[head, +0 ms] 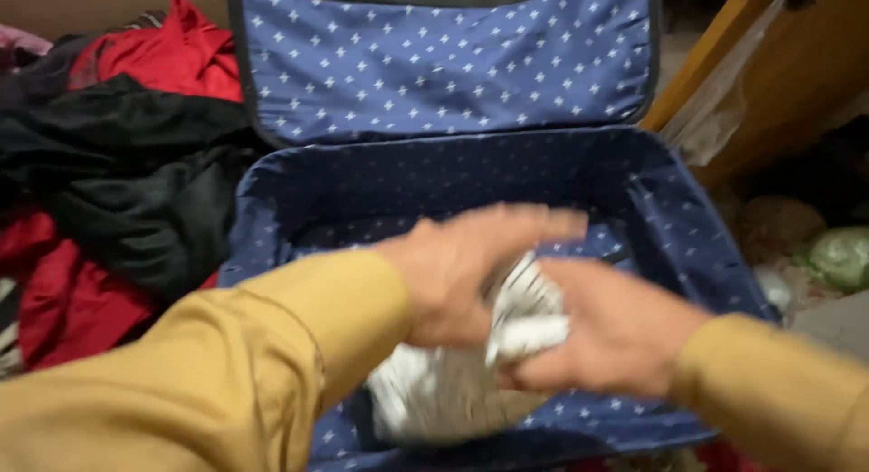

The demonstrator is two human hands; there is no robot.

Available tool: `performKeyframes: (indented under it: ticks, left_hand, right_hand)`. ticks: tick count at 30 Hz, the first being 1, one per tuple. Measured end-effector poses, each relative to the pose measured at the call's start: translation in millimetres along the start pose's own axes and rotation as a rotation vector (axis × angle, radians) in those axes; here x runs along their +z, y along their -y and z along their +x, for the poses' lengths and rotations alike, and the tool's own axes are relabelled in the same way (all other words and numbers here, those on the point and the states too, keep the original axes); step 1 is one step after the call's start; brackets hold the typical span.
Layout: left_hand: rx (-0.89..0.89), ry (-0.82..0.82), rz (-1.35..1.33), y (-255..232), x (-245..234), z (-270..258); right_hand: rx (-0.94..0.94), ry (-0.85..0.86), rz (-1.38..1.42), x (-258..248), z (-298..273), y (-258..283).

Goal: The person folds a patterned white garment, a black garment, and a red garment by hand, rolling each into a compact bundle and placing them into an open blue suitcase. The person handles each item one at a time and arranges them inside the suitcase.

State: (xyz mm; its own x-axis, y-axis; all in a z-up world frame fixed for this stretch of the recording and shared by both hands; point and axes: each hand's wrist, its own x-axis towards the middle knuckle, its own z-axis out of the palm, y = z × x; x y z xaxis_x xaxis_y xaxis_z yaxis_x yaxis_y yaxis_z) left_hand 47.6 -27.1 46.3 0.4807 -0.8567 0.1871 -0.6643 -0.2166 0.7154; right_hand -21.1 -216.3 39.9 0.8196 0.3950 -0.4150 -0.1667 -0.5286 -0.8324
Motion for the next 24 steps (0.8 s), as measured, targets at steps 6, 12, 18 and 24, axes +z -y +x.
performKeyframes:
  ticks: [6,12,18,24]
  left_hand:
    - [-0.485,0.341,-0.066,3.1,31.3,27.8]
    - [-0.704,0.197,0.227,9.9,36.6,40.2]
    - [-0.860,0.283,0.284,25.7,22.7,18.6]
    - [-0.875,0.518,0.554,71.3,24.8,-45.5]
  right_hand:
    - [0.154,-0.092,-0.046,-51.9,-31.0,-45.8]
    - [-0.120,-0.158,0.017,-105.2,-28.6,-70.7]
    - [-0.059,-0.611,-0.112,-121.2,-16.4,-87.8]
    - [0.045,-0.602,-0.109,-114.6,-9.5,-95.0]
